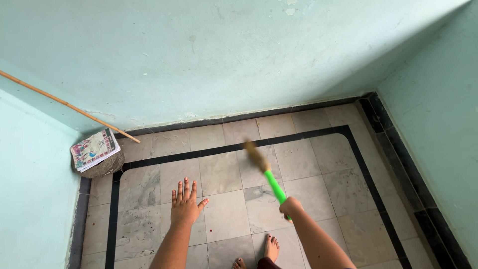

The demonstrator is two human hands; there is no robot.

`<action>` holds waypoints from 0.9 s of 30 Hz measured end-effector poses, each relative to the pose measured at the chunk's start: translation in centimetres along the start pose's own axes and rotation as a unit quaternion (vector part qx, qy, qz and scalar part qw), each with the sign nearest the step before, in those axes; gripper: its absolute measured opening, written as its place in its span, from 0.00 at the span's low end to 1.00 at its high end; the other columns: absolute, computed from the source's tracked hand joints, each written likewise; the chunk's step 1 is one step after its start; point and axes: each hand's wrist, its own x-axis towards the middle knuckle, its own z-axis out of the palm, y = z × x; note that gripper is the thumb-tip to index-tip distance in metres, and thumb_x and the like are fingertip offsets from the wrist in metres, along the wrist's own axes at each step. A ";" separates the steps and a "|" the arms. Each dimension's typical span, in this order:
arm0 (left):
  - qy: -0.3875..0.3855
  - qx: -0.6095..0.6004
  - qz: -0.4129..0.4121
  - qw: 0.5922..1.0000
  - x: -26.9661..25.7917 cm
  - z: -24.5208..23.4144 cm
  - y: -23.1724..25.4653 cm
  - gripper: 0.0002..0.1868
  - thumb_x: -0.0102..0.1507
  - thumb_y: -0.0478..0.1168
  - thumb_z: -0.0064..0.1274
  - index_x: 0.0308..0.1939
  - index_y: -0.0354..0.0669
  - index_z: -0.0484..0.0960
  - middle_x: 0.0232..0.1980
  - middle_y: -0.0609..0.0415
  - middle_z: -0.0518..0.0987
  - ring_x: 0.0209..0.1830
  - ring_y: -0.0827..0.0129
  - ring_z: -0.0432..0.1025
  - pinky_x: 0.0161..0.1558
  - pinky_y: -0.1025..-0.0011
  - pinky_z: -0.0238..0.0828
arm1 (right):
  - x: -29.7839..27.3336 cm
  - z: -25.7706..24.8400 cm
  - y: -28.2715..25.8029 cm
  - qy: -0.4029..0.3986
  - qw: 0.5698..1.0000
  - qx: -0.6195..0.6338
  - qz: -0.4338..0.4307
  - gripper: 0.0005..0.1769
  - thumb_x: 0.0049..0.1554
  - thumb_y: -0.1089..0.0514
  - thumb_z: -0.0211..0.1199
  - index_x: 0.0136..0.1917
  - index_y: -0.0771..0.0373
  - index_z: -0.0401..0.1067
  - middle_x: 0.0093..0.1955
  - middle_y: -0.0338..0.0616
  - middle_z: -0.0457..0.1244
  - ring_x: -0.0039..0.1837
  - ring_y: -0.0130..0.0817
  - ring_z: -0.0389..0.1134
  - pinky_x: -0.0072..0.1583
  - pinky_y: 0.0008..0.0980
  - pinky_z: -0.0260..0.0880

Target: The person sweeps pieces of paper on a tiled floor into a pile using a handheld broom.

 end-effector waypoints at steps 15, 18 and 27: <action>0.057 0.001 0.045 0.997 1.9 -0.5 5.4 0.49 0.65 0.76 0.32 0.81 0.53 0.44 0.85 0.57 0.40 0.84 0.66 0.35 0.80 0.61 0.31 | -2.3 0.2 -4.4 0.021 0.974 -0.142 -0.177 0.30 0.52 0.65 0.54 0.68 0.48 0.69 0.45 0.44 0.71 0.39 0.36 0.72 0.45 0.36 0.75; 0.039 -0.001 0.027 0.999 2.6 -0.9 6.6 0.49 0.64 0.76 0.30 0.81 0.54 0.43 0.85 0.58 0.38 0.84 0.67 0.33 0.80 0.62 0.30 | 0.0 -1.6 -1.6 0.015 0.983 -0.109 -0.149 0.24 0.53 0.62 0.58 0.63 0.53 0.72 0.42 0.46 0.70 0.36 0.36 0.71 0.40 0.35 0.74; 0.014 -0.006 -0.006 1.000 4.6 -1.7 10.5 0.50 0.65 0.77 0.27 0.81 0.54 0.41 0.85 0.56 0.35 0.84 0.64 0.31 0.79 0.60 0.30 | 3.8 -9.7 0.7 0.061 0.996 0.028 -0.055 0.19 0.53 0.62 0.64 0.58 0.63 0.74 0.36 0.48 0.70 0.32 0.36 0.70 0.36 0.40 0.73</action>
